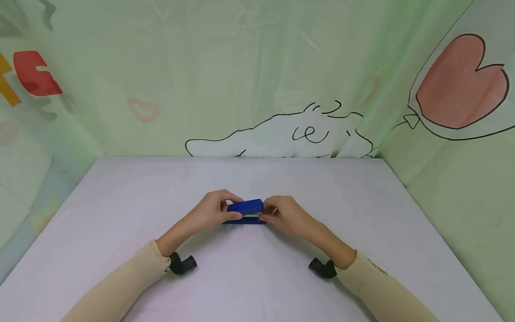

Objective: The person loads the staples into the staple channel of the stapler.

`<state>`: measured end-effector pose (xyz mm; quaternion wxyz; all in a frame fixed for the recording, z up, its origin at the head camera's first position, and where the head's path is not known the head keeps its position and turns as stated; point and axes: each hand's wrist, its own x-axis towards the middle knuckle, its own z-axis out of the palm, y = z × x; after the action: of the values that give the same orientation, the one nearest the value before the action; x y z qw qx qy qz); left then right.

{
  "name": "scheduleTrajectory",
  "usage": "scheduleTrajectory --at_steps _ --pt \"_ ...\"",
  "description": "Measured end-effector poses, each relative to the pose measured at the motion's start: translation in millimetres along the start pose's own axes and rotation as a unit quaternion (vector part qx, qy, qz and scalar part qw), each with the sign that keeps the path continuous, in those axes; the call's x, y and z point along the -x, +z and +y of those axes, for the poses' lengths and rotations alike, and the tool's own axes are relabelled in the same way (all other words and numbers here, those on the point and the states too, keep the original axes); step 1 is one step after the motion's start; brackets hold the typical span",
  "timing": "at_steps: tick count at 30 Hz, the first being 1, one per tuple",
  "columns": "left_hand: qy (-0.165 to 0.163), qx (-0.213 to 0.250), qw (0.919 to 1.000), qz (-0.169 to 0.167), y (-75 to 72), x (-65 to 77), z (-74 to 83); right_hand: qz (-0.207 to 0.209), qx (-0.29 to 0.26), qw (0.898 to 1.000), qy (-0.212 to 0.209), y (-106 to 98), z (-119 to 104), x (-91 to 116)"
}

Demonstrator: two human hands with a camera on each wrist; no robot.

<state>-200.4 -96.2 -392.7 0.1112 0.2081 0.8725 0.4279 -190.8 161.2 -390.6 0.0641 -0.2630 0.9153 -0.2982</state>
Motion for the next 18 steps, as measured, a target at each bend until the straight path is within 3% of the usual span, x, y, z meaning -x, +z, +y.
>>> scheduleTrajectory --at_steps 18 --pt "0.003 -0.035 0.9994 -0.005 2.8 -1.0 5.8 0.004 -0.014 1.000 0.009 -0.4 -0.5 -0.6"
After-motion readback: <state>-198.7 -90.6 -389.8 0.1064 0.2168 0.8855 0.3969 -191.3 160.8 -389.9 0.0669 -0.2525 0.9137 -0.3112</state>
